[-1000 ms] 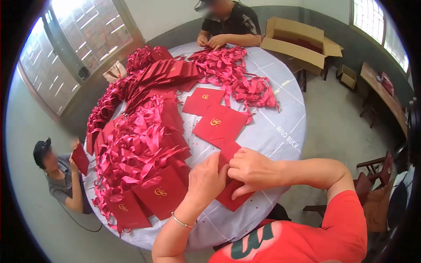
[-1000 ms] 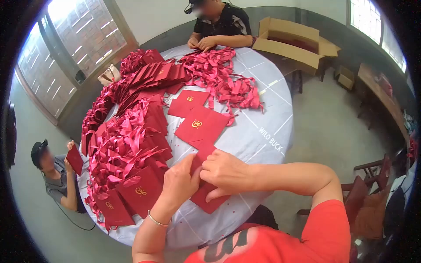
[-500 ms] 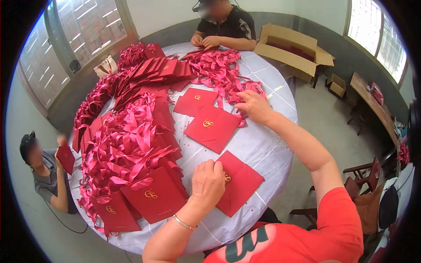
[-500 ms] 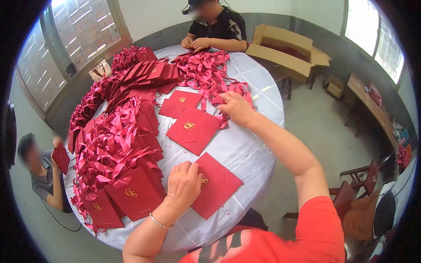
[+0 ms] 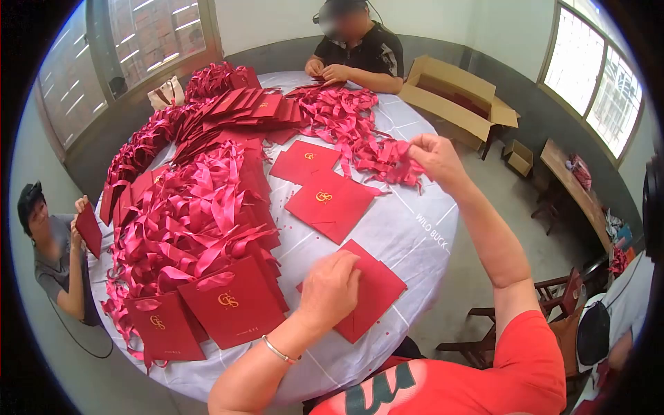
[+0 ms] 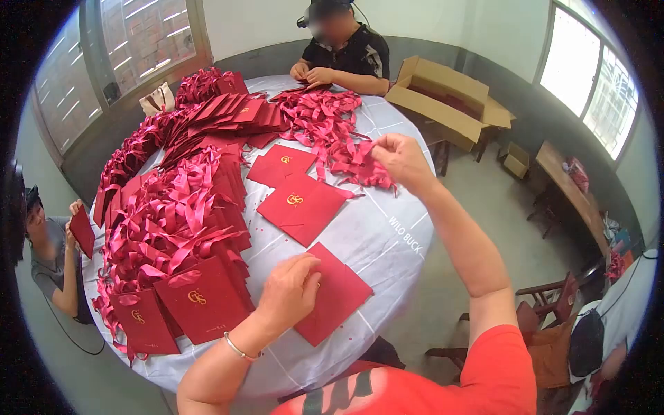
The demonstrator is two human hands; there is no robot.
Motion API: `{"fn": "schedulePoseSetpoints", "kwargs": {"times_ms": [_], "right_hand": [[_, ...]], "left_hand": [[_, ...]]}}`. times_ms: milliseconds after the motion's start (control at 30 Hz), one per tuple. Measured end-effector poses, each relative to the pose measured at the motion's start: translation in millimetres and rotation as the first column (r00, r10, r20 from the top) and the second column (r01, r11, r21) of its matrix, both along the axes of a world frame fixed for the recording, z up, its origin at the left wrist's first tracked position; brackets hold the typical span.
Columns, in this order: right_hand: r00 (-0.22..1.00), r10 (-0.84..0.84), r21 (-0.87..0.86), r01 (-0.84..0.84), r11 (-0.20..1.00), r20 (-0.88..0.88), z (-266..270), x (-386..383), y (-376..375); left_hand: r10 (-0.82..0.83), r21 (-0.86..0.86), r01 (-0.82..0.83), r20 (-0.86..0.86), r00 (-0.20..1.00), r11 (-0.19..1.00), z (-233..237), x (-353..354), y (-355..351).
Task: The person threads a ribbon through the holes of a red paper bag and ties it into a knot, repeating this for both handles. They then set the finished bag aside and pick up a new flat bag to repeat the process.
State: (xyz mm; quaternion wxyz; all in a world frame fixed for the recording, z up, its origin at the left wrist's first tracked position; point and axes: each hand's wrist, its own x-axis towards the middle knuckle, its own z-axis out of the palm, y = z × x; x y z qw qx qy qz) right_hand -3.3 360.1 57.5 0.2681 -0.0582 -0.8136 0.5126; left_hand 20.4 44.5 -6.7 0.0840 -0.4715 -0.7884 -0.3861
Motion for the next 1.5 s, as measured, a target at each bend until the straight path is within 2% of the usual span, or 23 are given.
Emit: {"fn": "schedulePoseSetpoints", "kwargs": {"times_ms": [33, 67, 100, 133, 167, 200, 267, 367, 400, 533, 667, 833, 900, 933, 1000, 1033, 1100, 1133, 1267, 1367, 1400, 1467, 1500], "right_hand": [[0.998, 0.042, -0.053, -0.04, 0.998, 0.044, 5, 11, -13], [0.99, 0.058, -0.069, -0.049, 0.996, 0.129, 8, 24, -29], [0.993, 0.055, 0.074, -0.063, 0.995, 0.107, 11, 36, -53], [0.989, 0.133, 0.058, -0.137, 0.989, 0.066, -10, 38, -61], [0.977, 0.191, 0.019, -0.194, 0.981, 0.092, -4, 55, -89], [0.96, 0.236, 0.007, -0.24, 0.971, 0.153, -5, 66, -108], [0.983, 0.179, 0.539, -0.136, 0.831, -0.028, -22, 82, -132], [0.915, 0.331, 0.672, -0.096, 0.734, -0.23, -34, 96, -151], [0.912, 0.344, 0.669, -0.114, 0.734, -0.222, -34, 100, -154], [0.946, 0.314, 0.641, -0.191, 0.743, -0.082, -31, 114, -147], [0.987, 0.161, 0.593, -0.117, 0.797, -0.022, -35, 118, -120], [0.996, -0.018, 0.491, -0.029, 0.871, 0.09, -38, 114, -91], [0.993, 0.06, 0.696, -0.115, 0.709, 0.103, -41, 107, -87], [0.983, 0.126, 0.704, -0.184, 0.686, 0.134, -26, 107, -101], [0.941, 0.335, 0.534, -0.309, 0.787, 0.049, -22, 100, -122], [0.915, 0.399, 0.326, -0.395, 0.859, 0.056, -15, 99, -137], [0.92, 0.385, 0.286, -0.348, 0.893, -0.08, -29, 86, -163], [0.921, 0.372, 0.226, -0.341, 0.913, -0.113, -31, 83, -170], [0.914, 0.387, 0.135, -0.371, 0.919, -0.123, -39, 81, -176], [0.939, 0.314, -0.096, -0.328, 0.94, -0.138, -45, 82, -170], [0.964, 0.252, -0.269, -0.265, 0.926, -0.08, -43, 85, -166], [0.986, 0.163, -0.465, -0.16, 0.871, -0.034, -42, 89, -148], [0.969, 0.229, -0.462, -0.247, 0.852, -0.095, -42, 89, -133]], "left_hand": [[-0.077, 0.009, 0.077, 0.26, 0.963, 0.997, 3, 4, 0], [-0.074, 0.011, 0.074, 0.26, 0.963, 0.997, 1, 5, 1], [-0.203, 0.146, 0.144, 0.59, 0.782, 0.979, -3, 6, 4], [-0.334, 0.295, 0.158, 0.812, 0.478, 0.942, -5, 7, 6], [-0.366, 0.35, 0.108, 0.901, 0.234, 0.931, 2, 10, 6], [-0.368, 0.353, 0.105, 0.901, 0.23, 0.93, 8, 9, 7], [-0.393, 0.401, -0.028, 0.877, -0.277, 0.916, 15, 6, 6], [-0.592, 0.582, -0.112, 0.798, -0.113, 0.806, -4, 0, 2], [-0.518, 0.514, -0.115, 0.855, -0.008, 0.85, -1, -3, 4], [-0.547, 0.537, -0.307, 0.835, 0.061, 0.785, 8, -14, 1], [-0.549, 0.541, -0.436, 0.827, 0.12, 0.719, 19, -21, -7], [-0.56, 0.572, -0.416, 0.812, 0.165, 0.707, 11, -29, -7], [-0.522, 0.562, -0.387, 0.826, 0.213, 0.732, 10, -26, -6], [-0.52, 0.556, -0.373, 0.83, 0.202, 0.743, 9, -25, -6], [-0.539, 0.568, -0.296, 0.823, 0.18, 0.768, 6, -20, -4], [-0.498, 0.536, -0.25, 0.843, 0.202, 0.806, 11, -15, -5], [-0.489, 0.548, -0.069, 0.79, 0.37, 0.833, -8, -6, 7], [-0.427, 0.509, 0.021, 0.699, 0.575, 0.861, -14, -2, 8], [-0.32, 0.431, 0.013, 0.649, 0.69, 0.902, -24, 2, 9], [-0.224, 0.352, -0.011, 0.619, 0.753, 0.936, -5, 9, 7], [-0.194, 0.286, 0.018, 0.601, 0.776, 0.958, 6, 11, 3], [-0.129, 0.182, 0.047, 0.476, 0.87, 0.982, 7, 15, 0], [-0.018, 0.04, 0.008, 0.243, 0.97, 0.999, 7, 12, -3]]}}
